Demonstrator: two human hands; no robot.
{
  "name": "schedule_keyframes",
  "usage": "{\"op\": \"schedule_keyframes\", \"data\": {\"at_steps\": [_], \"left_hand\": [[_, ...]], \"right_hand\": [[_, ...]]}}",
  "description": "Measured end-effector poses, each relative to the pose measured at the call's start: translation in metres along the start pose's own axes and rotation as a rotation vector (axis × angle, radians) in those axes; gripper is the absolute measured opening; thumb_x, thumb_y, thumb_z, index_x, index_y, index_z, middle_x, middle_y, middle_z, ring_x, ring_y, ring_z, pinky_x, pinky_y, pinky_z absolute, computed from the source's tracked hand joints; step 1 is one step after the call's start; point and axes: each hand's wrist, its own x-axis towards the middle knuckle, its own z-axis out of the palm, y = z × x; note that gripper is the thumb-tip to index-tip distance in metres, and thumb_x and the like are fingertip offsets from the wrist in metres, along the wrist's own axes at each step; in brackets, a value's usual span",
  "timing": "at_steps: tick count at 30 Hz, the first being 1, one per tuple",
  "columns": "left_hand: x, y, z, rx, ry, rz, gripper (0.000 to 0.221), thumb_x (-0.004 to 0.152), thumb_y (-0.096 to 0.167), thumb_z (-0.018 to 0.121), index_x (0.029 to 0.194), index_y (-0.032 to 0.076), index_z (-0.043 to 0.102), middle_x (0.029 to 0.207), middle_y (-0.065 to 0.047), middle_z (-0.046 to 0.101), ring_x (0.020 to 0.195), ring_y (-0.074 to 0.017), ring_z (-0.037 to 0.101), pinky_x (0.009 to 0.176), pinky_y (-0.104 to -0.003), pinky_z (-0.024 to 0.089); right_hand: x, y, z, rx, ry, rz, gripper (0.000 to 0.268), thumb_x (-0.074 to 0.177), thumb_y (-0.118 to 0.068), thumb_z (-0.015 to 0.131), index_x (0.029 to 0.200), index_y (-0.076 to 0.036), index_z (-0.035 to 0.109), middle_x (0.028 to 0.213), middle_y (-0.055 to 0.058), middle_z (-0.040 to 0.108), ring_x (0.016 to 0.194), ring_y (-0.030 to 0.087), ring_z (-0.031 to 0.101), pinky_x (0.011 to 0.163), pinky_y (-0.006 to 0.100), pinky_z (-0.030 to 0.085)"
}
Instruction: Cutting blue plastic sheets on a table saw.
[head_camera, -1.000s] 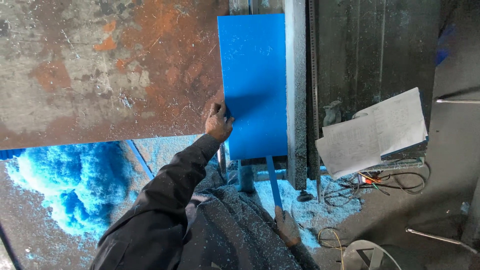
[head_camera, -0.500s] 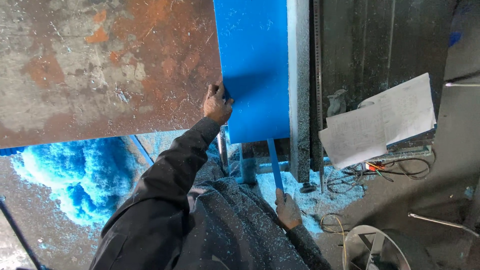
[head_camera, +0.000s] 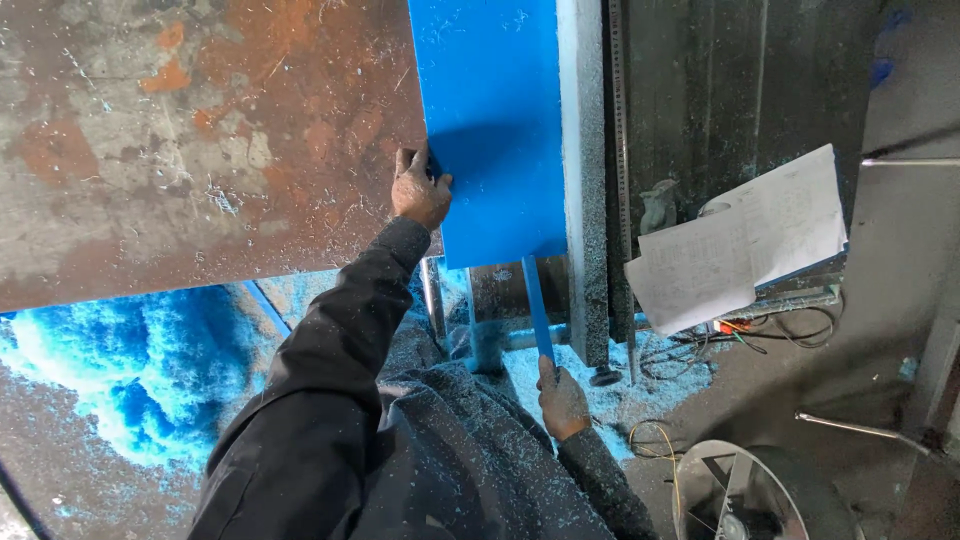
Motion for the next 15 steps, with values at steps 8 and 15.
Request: {"op": "schedule_keyframes", "data": {"at_steps": [8,15], "left_hand": [[0.0,-0.009,-0.004,-0.086,0.051,-0.031,0.076,0.089,0.021,0.078,0.156,0.008,0.046,0.14,-0.015,0.055,0.121,-0.0306,0.066,0.101,-0.044,0.058],[-0.086,0.003,-0.033,0.204,-0.185,0.256,0.111,0.077,0.052,0.083,0.16,0.011,0.023,0.159,-0.023,0.031,0.142,-0.0435,0.043,0.105,-0.059,0.047]], "right_hand": [[0.011,-0.025,-0.006,0.133,-0.036,0.034,0.07,0.097,-0.07,0.042,0.086,-0.005,0.063,0.062,0.009,0.054,0.056,0.024,0.054,0.055,0.047,0.045],[0.017,-0.053,-0.014,0.165,-0.002,0.067,0.075,0.095,-0.074,0.043,0.081,-0.003,0.063,0.058,0.004,0.057,0.053,0.017,0.057,0.052,0.039,0.045]]}}
